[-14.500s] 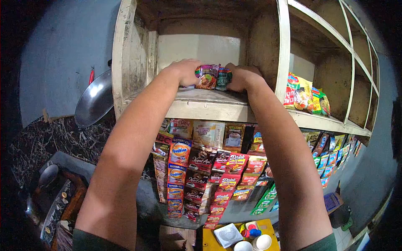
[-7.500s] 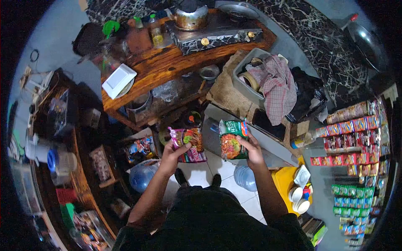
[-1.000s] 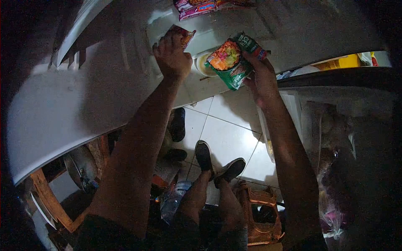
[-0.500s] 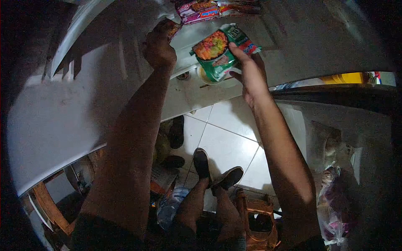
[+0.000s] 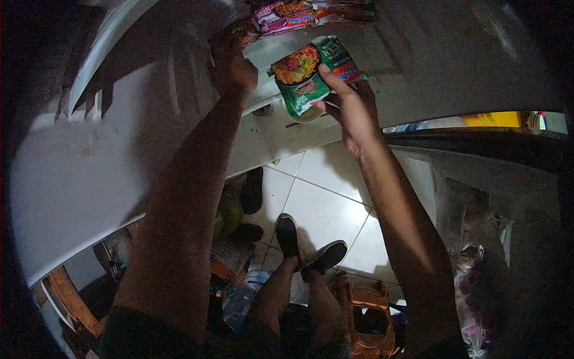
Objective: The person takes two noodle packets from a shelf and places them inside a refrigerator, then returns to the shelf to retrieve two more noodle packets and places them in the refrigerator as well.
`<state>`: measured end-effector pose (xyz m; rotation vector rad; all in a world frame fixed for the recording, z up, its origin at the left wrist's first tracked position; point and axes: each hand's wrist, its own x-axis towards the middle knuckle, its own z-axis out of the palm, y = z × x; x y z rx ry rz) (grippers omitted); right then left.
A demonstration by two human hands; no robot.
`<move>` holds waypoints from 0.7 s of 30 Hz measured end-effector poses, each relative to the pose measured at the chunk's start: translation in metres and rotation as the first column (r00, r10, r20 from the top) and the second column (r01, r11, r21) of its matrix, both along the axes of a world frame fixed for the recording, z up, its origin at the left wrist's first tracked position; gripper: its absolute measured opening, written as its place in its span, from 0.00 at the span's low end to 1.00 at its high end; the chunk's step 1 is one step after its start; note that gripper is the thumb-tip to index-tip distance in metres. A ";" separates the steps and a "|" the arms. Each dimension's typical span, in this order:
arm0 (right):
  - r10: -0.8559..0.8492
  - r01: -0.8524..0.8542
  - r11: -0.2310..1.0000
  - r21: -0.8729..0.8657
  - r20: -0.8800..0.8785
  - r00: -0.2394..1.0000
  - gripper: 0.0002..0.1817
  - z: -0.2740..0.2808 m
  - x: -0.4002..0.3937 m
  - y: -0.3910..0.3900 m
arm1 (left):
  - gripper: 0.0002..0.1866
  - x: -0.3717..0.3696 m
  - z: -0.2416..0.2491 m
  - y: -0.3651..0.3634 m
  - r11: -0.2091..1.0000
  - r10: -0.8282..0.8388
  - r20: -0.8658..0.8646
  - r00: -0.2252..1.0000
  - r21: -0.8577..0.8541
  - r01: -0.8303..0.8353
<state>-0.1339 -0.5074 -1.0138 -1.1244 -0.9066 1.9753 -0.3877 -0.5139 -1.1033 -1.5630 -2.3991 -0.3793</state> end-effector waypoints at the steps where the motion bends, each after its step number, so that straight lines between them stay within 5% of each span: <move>1: -0.003 0.003 1.000 -0.003 -0.003 1.000 0.29 0.001 -0.001 -0.001 | 0.30 0.015 0.001 -0.005 0.993 0.052 -0.006 0.999 0.105 -0.051; 6: 0.010 -0.010 1.000 -0.007 0.028 1.000 0.27 -0.007 0.004 0.004 | 0.28 0.034 -0.011 -0.009 0.929 0.039 0.200 0.979 0.354 -0.109; 8: -0.035 0.036 0.999 -0.009 0.027 0.999 0.24 -0.013 0.004 0.004 | 0.32 0.056 0.003 -0.014 0.823 -0.362 0.214 0.907 0.531 0.204; 9: -0.036 0.036 0.999 -0.008 0.028 0.999 0.24 -0.018 0.003 0.005 | 0.32 0.071 0.018 -0.021 0.822 -0.363 0.214 0.907 0.532 0.204; 11: -0.065 0.065 0.998 0.020 -0.010 0.998 0.20 -0.028 0.002 0.006 | 0.38 0.098 0.051 -0.033 0.786 -0.611 0.347 0.711 0.370 0.495; 16: 0.019 -0.021 0.990 0.141 0.017 1.000 0.25 -0.020 0.001 0.008 | 0.40 0.084 0.055 -0.022 0.788 -0.616 0.353 0.704 0.294 0.541; 18: 0.068 -0.073 0.983 0.167 0.041 0.997 0.28 -0.024 0.003 0.010 | 0.38 0.066 0.052 -0.020 0.814 -0.566 0.134 0.813 0.243 0.527; 20: 0.061 -0.074 0.986 0.153 0.087 0.994 0.34 -0.027 -0.004 0.006 | 0.36 0.053 0.065 -0.023 0.770 -0.623 0.211 0.754 0.334 0.543; 21: 0.094 -0.103 0.988 0.111 0.086 0.992 0.36 -0.021 -0.004 0.004 | 0.35 0.039 0.063 -0.024 0.841 -0.474 0.020 0.880 0.307 0.446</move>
